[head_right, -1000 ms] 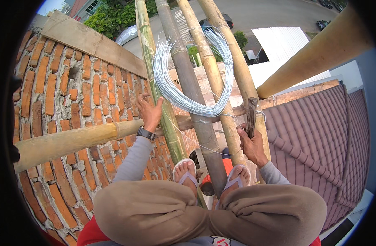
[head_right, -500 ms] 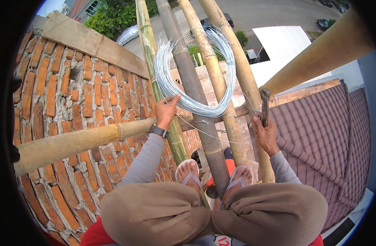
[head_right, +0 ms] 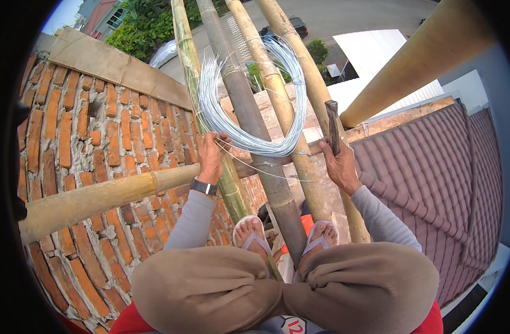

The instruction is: The person secures bamboo scaffolding to a brick wall using wire and pliers. They cut wire, wrap it around bamboo poles, and twist it tight. Then they use a hammer to drive nails into the brick wall and attach wire to the wall, completing the fastening.

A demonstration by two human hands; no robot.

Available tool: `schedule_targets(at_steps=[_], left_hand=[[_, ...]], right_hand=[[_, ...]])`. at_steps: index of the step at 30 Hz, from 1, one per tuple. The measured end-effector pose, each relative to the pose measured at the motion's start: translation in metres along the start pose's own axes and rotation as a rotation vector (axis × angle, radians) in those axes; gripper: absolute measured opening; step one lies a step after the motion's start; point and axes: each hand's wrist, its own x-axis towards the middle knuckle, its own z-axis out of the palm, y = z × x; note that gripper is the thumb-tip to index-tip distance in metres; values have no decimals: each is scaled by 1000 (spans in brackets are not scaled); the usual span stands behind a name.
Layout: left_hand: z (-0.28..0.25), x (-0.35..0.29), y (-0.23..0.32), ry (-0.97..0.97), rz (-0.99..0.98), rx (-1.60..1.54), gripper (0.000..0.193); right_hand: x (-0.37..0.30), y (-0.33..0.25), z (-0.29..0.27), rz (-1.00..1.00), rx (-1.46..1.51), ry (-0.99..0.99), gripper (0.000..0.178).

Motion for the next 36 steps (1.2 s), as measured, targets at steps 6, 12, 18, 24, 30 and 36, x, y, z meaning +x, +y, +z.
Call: schedule_targets(at_steps=[6,12,18,24,30,36], left_hand=[[12,-16,32,-64,13,-392,22],[12,-69,40,-181,38,-254,27],[-49,-151,89,-284,263,-5,28],[-97,-194,170,14,280,140,35],[-92,-184,198,-318,152,152,40],[-34,-185,199,-567,11,246,38]], right_hand=[[55,-17,46,-64,-213,-44,41],[82,-20,70,-161,-500,-4,62],[106,-18,70,14,-516,21,57],[112,-26,64,126,-449,-4,91],[69,-97,15,99,-119,15,71],[22,-212,19,-219,209,-415,45]])
